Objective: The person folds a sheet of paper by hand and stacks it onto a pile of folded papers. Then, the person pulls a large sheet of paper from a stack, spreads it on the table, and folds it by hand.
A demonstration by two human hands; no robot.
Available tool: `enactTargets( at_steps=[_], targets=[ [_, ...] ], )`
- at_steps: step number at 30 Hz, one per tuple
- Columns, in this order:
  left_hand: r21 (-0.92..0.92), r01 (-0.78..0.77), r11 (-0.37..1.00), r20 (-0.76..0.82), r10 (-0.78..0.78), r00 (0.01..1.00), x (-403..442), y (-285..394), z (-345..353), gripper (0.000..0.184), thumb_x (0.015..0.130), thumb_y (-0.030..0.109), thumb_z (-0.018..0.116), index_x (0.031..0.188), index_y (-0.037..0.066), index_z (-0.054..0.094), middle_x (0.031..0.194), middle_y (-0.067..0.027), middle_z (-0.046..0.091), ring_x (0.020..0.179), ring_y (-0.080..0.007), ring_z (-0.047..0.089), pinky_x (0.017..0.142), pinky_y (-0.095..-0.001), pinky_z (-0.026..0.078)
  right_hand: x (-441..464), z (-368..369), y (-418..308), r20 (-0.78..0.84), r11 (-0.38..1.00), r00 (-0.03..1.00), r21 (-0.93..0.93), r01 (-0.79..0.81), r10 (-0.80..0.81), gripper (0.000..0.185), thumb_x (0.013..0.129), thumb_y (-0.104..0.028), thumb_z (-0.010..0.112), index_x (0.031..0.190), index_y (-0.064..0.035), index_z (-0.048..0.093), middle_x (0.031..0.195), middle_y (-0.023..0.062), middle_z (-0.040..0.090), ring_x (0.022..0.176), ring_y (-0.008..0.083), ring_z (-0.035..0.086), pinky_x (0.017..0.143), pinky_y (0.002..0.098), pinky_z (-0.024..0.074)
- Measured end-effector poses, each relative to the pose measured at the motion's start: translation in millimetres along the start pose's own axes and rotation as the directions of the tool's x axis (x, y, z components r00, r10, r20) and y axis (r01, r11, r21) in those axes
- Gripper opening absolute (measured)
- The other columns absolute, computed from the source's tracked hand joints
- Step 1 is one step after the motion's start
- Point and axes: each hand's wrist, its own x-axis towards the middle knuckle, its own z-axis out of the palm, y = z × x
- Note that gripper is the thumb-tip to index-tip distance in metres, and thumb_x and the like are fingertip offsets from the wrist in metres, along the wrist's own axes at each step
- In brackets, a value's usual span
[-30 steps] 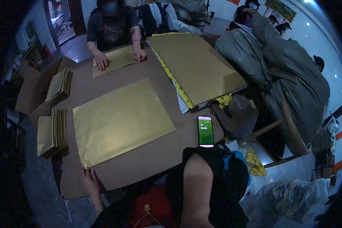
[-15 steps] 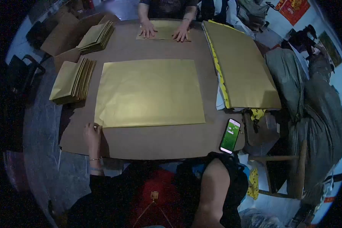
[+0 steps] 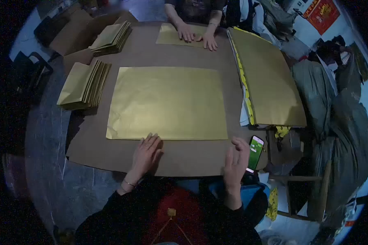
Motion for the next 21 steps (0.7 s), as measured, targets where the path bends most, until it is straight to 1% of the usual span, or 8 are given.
enactTargets(
  at_steps=[1, 8, 10, 12, 14, 17, 20, 21],
  targets=[
    [-0.016, -0.03, 0.999, 0.027, 0.03, 0.999, 1.0, 2.6, 2.9, 0.044, 0.084, 0.02, 0.06, 0.124, 0.004, 0.05, 0.131, -0.0119, 0.047, 0.127, -0.0287, 0.039, 0.105, -0.0449, 0.03, -10.2, 6.4, 43.4, 0.118, 0.953, 0.946, -0.009, -0.302, 0.301, 0.026, 0.089, -0.019, 0.055, 0.106, 0.0002, 0.057, 0.103, 0.0153, 0.057, 0.093, 0.0242, 0.057, 0.078, 0.0327, 0.0455],
    [-0.043, -0.006, 0.999, 0.086, 0.01, 0.996, 2.0, 8.6, 12.1, 0.049, 0.085, 0.021, 0.06, 0.125, -0.003, 0.046, 0.132, -0.0184, 0.045, 0.124, -0.0341, 0.041, 0.102, -0.0447, 0.033, -6.0, 15.8, 129.9, 0.135, 0.697, 0.729, -0.451, -0.558, 0.671, 0.043, 0.089, -0.032, 0.053, 0.116, 0.0026, 0.056, 0.108, 0.0234, 0.06, 0.098, 0.0288, 0.061, 0.08, 0.0346, 0.0472],
    [-0.042, -0.046, 0.998, 0.167, 0.052, 0.985, 0.5, 9.2, 15.4, 0.051, 0.083, 0.021, 0.061, 0.124, -0.004, 0.046, 0.132, -0.0193, 0.044, 0.123, -0.036, 0.04, 0.101, -0.0444, 0.035, -5.8, 23.5, 142.3, 0.204, 0.559, 0.527, -0.156, -0.814, 0.825, 0.042, 0.088, -0.033, 0.053, 0.109, 0.0033, 0.06, 0.105, 0.0242, 0.061, 0.098, 0.0329, 0.06, 0.081, 0.0386, 0.047],
    [-0.002, -0.037, 0.999, 0.096, 0.037, 0.995, 0.1, 7.1, 21.1, 0.052, 0.082, 0.021, 0.063, 0.124, -0.004, 0.046, 0.132, -0.0198, 0.043, 0.124, -0.0361, 0.04, 0.099, -0.0441, 0.037, 2.1, 26.6, 139.8, 0.23, 0.733, 0.701, -0.313, -0.604, 0.675, 0.044, 0.087, -0.036, 0.055, 0.104, 0.0041, 0.062, 0.101, 0.023, 0.063, 0.092, 0.0338, 0.062, 0.079, 0.0388, 0.0473],
    [0.005, -0.105, 0.994, 0.135, 0.104, 0.985, -0.7, 7.0, 24.2, 0.05, 0.083, 0.022, 0.063, 0.124, -0.004, 0.047, 0.132, -0.0201, 0.044, 0.123, -0.0362, 0.041, 0.099, -0.0445, 0.037, 8.7, 31.0, 133.9, 0.229, 0.684, 0.67, -0.464, -0.563, 0.706, 0.046, 0.086, -0.038, 0.057, 0.096, 0.0069, 0.061, 0.097, 0.0226, 0.064, 0.086, 0.035, 0.063, 0.076, 0.0393, 0.048],
    [0.118, -0.105, 0.987, 0.112, 0.092, 0.99, 2.5, 3.2, 22.4, 0.047, 0.085, 0.023, 0.062, 0.122, -0.003, 0.05, 0.129, -0.0209, 0.047, 0.121, -0.0364, 0.044, 0.1, -0.0456, 0.036, 6.7, 37.2, 139.9, 0.117, 0.713, 0.728, -0.356, -0.604, 0.676, 0.047, 0.086, -0.04, 0.059, 0.091, 0.0062, 0.06, 0.086, 0.0203, 0.064, 0.081, 0.0303, 0.064, 0.072, 0.0371, 0.0493],
    [0.107, -0.079, 0.991, 0.17, 0.06, 0.984, 6.5, 3.5, 17.0, 0.046, 0.087, 0.025, 0.059, 0.123, -0.002, 0.049, 0.13, -0.0203, 0.047, 0.121, -0.0352, 0.044, 0.1, -0.0463, 0.036, 3.5, 50.3, 143.6, 0.186, 0.487, 0.599, 0.422, -0.765, 0.779, 0.044, 0.088, -0.038, 0.059, 0.108, 0.0014, 0.052, 0.1, 0.0101, 0.06, 0.088, 0.0176, 0.06, 0.073, 0.0307, 0.0505],
    [0.119, -0.078, 0.99, 0.167, 0.058, 0.984, 6.1, 7.0, 14.5, 0.047, 0.088, 0.028, 0.058, 0.124, -0.001, 0.049, 0.131, -0.0197, 0.047, 0.122, -0.0344, 0.043, 0.101, -0.0466, 0.035, 1.3, 51.7, 142.5, 0.187, 0.476, 0.595, 0.436, -0.763, 0.782, 0.044, 0.088, -0.038, 0.059, 0.108, 0.0014, 0.052, 0.1, 0.0101, 0.06, 0.088, 0.0176, 0.06, 0.073, 0.0307, 0.0505]
  ],
)
